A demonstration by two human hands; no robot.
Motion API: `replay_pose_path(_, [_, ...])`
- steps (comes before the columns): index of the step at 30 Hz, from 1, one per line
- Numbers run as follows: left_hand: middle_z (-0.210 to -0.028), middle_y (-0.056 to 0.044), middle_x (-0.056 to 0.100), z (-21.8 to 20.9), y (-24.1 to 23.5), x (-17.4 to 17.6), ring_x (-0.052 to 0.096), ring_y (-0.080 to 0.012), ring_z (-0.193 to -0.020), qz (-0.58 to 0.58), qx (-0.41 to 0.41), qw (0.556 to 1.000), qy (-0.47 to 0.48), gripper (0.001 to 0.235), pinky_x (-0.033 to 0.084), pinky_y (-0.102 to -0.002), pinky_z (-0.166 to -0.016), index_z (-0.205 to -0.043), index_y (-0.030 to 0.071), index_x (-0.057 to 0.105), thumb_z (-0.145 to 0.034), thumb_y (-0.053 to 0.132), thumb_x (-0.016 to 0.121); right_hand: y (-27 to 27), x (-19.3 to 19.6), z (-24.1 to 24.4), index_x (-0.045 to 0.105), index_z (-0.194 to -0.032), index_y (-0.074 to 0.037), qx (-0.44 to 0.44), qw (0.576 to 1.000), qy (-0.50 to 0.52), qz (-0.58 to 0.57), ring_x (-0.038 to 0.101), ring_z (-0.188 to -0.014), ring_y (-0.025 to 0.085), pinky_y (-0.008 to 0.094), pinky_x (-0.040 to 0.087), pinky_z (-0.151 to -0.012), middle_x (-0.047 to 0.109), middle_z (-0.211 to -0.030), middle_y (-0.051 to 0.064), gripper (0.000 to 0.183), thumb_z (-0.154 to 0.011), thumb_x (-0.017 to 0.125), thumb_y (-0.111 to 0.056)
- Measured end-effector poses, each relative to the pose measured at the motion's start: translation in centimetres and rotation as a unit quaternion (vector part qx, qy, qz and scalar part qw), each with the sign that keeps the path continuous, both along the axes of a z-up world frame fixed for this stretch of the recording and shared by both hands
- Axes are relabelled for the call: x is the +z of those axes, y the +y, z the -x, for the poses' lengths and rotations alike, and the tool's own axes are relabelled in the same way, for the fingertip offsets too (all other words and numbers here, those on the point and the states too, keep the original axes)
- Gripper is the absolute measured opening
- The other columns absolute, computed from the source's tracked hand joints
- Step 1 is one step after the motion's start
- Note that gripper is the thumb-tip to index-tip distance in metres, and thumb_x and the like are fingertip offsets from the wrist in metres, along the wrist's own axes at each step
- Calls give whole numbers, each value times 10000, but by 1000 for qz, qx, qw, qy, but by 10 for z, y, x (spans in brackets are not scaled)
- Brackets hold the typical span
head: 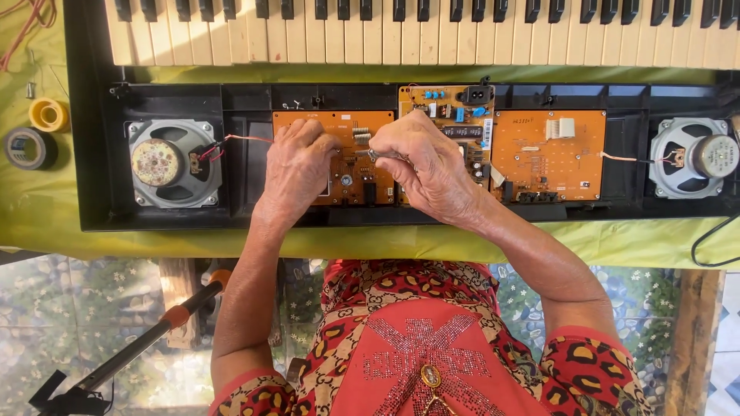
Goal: The person uses a screwdriver to tighten screws on the circuit boards inside an open electronic keyboard. They also use their hands to adjust and connect wires to the components on the boards.
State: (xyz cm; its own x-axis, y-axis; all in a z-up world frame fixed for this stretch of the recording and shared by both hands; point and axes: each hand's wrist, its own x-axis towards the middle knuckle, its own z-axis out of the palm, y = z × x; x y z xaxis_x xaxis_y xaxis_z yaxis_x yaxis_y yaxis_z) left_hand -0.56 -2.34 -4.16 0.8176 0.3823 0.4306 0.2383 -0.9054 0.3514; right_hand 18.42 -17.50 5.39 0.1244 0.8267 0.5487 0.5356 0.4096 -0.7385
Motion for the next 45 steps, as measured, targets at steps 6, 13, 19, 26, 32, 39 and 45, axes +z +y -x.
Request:
replay_pose_path(6, [-823,-21,528,1,0,-1,587,-256,-810,32,8,999,-14,160,457,-366,-742,-886,140,705,-814,47,813,7,-11,5,672,-1147,-1,0,999,33,-16,704,-948,291,405,618,-823,666,-1064,159,201,-964,735,51])
replay_pose_path(13, [-824,-20,528,1,-1,-1,585,-257,-821,50,14,999,-13,168,454,-363,-751,-889,146,702,-812,37,804,8,-13,8,668,-1135,9,-7,998,46,-30,704,-942,286,384,600,-829,656,-1045,167,173,-977,716,61])
replay_pose_path(19, [-824,-16,539,2,-2,3,590,-248,-825,53,21,998,-6,186,453,-359,-756,-884,151,701,-801,28,813,11,-23,8,679,-1132,1,-7,999,42,-34,710,-951,313,386,594,-848,666,-1054,161,172,-973,721,49])
replay_pose_path(26, [-824,-22,533,2,-2,3,588,-255,-830,56,18,998,-7,196,443,-358,-764,-883,154,695,-797,12,798,10,-26,10,689,-1125,3,-20,998,65,-8,718,-982,309,376,591,-873,684,-1069,162,175,-965,734,58])
replay_pose_path(32, [-831,-31,535,2,-2,2,587,-266,-832,64,14,998,-6,193,441,-365,-765,-893,148,692,-804,10,794,10,-24,13,683,-1135,10,-14,992,126,-7,707,-989,267,376,596,-883,669,-1064,163,193,-966,712,98])
replay_pose_path(39, [-842,-32,534,4,-1,2,589,-266,-845,78,15,997,-5,181,443,-364,-759,-914,143,696,-821,30,802,9,-23,17,675,-1138,9,-16,989,148,-10,700,-989,244,366,598,-874,661,-1060,163,213,-958,718,114])
replay_pose_path(45, [-842,-35,530,6,-1,2,581,-269,-837,77,8,997,-1,168,453,-368,-767,-910,141,691,-832,74,823,10,-21,17,662,-1131,25,1,989,149,-17,708,-1012,291,397,607,-865,661,-1057,184,186,-966,707,99])
